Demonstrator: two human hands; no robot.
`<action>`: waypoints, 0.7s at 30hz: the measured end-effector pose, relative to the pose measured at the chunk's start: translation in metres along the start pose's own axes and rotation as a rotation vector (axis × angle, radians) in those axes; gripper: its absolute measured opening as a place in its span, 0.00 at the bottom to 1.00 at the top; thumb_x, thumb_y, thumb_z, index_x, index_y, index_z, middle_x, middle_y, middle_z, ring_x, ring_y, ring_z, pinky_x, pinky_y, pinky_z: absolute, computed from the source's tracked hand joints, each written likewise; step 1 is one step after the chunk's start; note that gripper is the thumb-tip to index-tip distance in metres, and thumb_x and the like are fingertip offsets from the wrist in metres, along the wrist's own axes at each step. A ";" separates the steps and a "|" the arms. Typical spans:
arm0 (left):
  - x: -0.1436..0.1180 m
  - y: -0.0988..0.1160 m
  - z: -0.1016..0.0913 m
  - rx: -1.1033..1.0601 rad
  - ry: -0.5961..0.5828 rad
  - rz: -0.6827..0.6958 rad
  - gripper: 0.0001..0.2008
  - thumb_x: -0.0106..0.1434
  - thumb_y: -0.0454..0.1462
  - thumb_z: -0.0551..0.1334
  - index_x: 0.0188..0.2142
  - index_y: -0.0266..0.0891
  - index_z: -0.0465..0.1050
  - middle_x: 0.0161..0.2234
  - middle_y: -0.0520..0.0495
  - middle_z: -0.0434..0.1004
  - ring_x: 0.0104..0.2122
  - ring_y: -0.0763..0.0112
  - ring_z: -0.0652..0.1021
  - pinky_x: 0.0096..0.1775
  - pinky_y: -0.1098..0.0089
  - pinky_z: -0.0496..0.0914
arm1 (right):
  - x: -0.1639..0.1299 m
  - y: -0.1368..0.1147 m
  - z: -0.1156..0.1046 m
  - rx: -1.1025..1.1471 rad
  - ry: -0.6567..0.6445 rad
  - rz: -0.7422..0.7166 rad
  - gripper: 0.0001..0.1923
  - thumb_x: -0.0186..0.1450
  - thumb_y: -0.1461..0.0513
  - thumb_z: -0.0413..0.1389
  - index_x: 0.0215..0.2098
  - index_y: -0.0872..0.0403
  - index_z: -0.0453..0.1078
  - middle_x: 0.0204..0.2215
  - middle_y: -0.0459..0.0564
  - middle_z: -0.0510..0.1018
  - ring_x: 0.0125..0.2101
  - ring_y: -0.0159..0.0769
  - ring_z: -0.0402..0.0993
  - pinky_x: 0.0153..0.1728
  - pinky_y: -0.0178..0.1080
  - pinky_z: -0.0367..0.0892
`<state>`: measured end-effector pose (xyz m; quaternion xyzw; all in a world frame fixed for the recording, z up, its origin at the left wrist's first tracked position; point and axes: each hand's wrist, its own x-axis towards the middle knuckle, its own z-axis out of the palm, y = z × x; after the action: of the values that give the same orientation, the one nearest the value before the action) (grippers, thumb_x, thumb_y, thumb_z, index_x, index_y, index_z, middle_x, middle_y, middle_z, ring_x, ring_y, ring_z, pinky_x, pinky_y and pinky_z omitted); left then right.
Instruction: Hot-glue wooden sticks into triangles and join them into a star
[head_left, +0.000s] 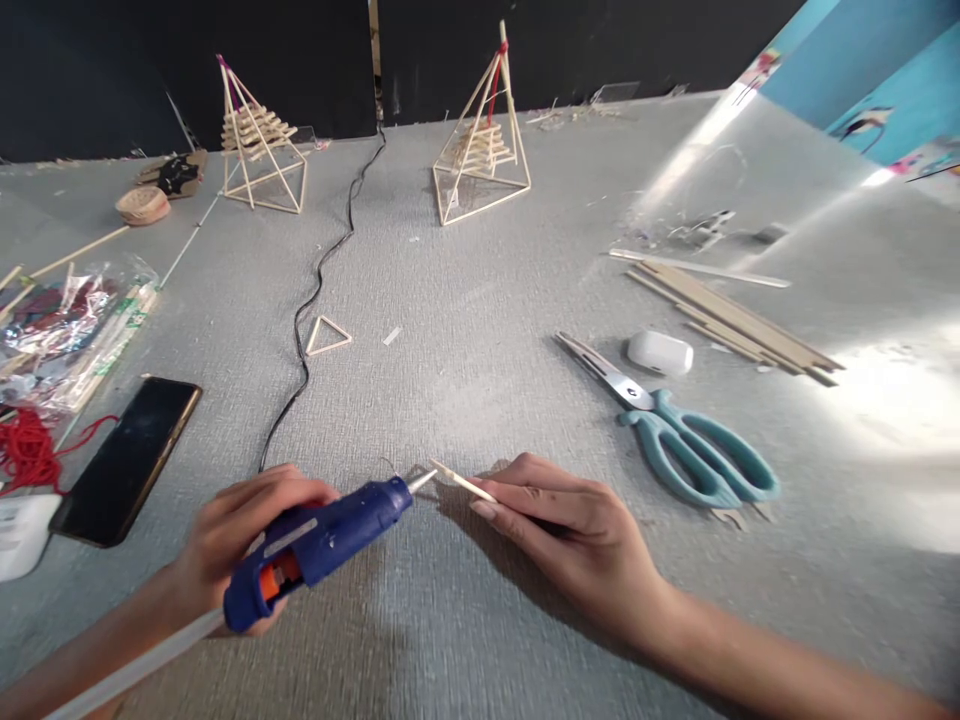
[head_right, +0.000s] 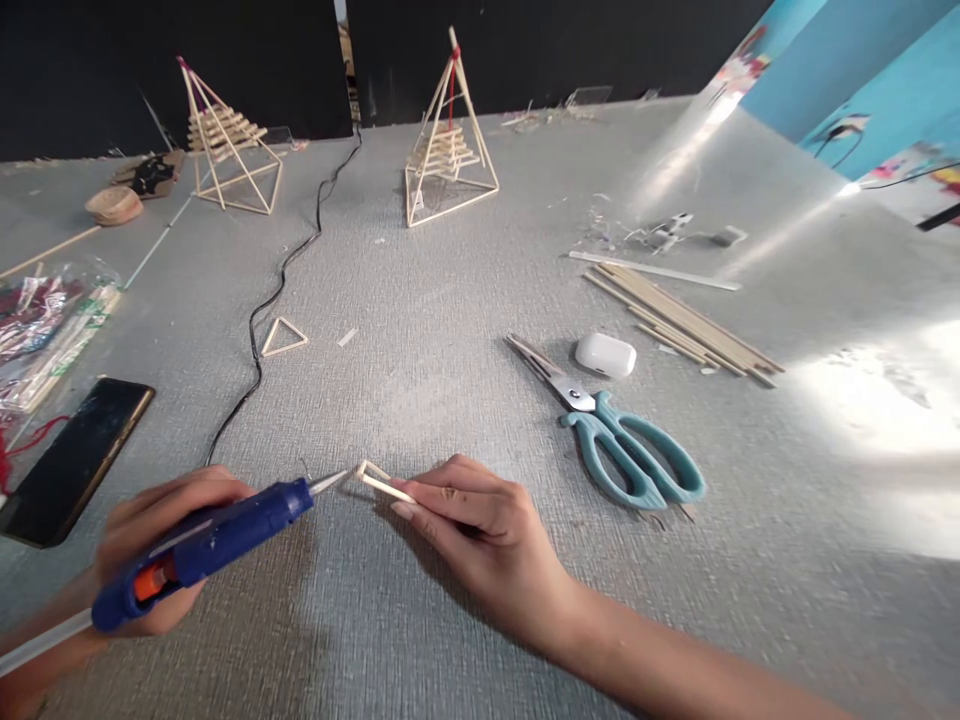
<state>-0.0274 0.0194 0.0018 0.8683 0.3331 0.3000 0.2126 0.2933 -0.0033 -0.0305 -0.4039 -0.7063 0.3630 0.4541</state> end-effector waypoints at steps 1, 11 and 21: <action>0.001 0.002 0.000 -0.021 0.021 -0.064 0.15 0.63 0.32 0.59 0.50 0.38 0.71 0.37 0.44 0.81 0.32 0.67 0.81 0.34 0.69 0.79 | 0.000 0.000 0.000 0.003 0.000 0.004 0.17 0.70 0.67 0.60 0.53 0.43 0.79 0.33 0.48 0.84 0.32 0.35 0.79 0.32 0.40 0.76; -0.016 -0.007 0.007 0.079 -0.016 -0.001 0.19 0.64 0.34 0.61 0.55 0.38 0.71 0.38 0.45 0.84 0.30 0.68 0.83 0.32 0.69 0.79 | -0.004 0.003 0.001 0.019 0.010 0.030 0.16 0.70 0.66 0.61 0.52 0.44 0.80 0.34 0.47 0.84 0.33 0.33 0.78 0.33 0.38 0.76; 0.011 0.015 0.002 0.238 -0.054 0.254 0.20 0.79 0.43 0.43 0.45 0.34 0.68 0.31 0.46 0.80 0.29 0.71 0.81 0.31 0.73 0.74 | -0.002 0.002 0.001 0.020 -0.002 0.007 0.15 0.70 0.67 0.60 0.51 0.46 0.81 0.34 0.48 0.84 0.33 0.34 0.77 0.33 0.40 0.75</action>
<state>-0.0123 0.0169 0.0127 0.9302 0.2481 0.2594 0.0774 0.2937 -0.0049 -0.0333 -0.4014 -0.7016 0.3721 0.4563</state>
